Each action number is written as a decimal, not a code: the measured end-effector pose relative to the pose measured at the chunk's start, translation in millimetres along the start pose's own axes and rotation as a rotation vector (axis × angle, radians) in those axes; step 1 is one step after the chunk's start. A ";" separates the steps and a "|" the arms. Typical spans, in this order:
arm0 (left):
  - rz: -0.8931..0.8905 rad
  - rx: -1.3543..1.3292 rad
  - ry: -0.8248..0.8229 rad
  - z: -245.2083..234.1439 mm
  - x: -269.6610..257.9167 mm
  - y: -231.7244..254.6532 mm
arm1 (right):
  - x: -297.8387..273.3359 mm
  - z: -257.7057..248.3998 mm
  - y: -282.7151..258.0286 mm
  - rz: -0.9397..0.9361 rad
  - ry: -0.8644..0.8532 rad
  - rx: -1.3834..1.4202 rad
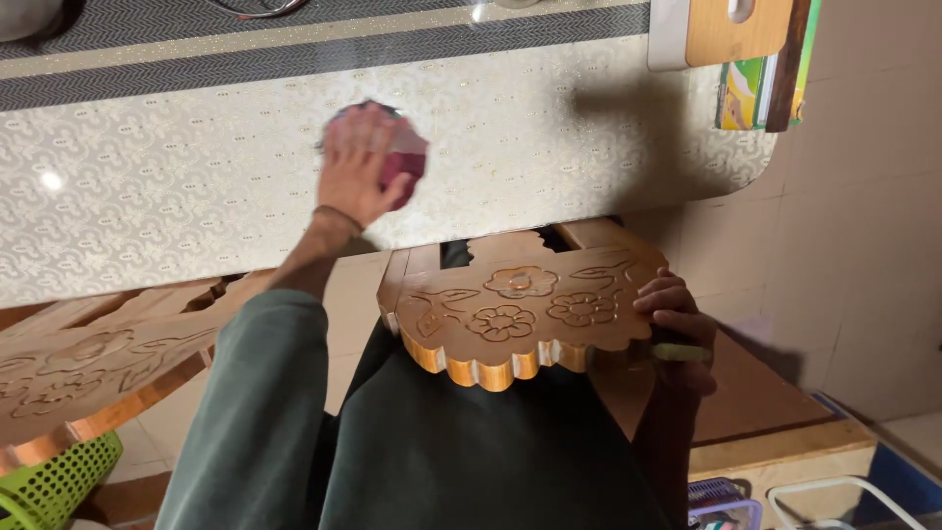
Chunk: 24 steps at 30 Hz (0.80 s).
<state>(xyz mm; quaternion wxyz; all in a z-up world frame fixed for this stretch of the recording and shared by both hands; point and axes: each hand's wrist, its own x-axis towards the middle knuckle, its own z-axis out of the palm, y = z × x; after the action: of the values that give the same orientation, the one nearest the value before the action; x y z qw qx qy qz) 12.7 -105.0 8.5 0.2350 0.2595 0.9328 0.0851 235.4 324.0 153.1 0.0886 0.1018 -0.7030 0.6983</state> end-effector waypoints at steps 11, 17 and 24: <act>-0.114 -0.023 0.299 24.4 -20.7 -21.9 | -2.0 3.2 1.4 -0.007 0.026 -0.013; -0.065 -0.006 0.273 18.0 7.5 -11.3 | -2.3 2.2 5.1 -0.012 0.035 0.019; 0.036 0.023 0.166 -2.4 69.1 27.0 | 14.1 11.6 -4.2 -0.039 0.020 0.047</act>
<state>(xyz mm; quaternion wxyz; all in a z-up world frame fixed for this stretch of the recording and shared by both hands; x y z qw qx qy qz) -28.6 -45.9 -9.1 0.1523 0.2710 0.9452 0.1001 223.2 312.2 160.8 0.1067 0.1107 -0.6835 0.7136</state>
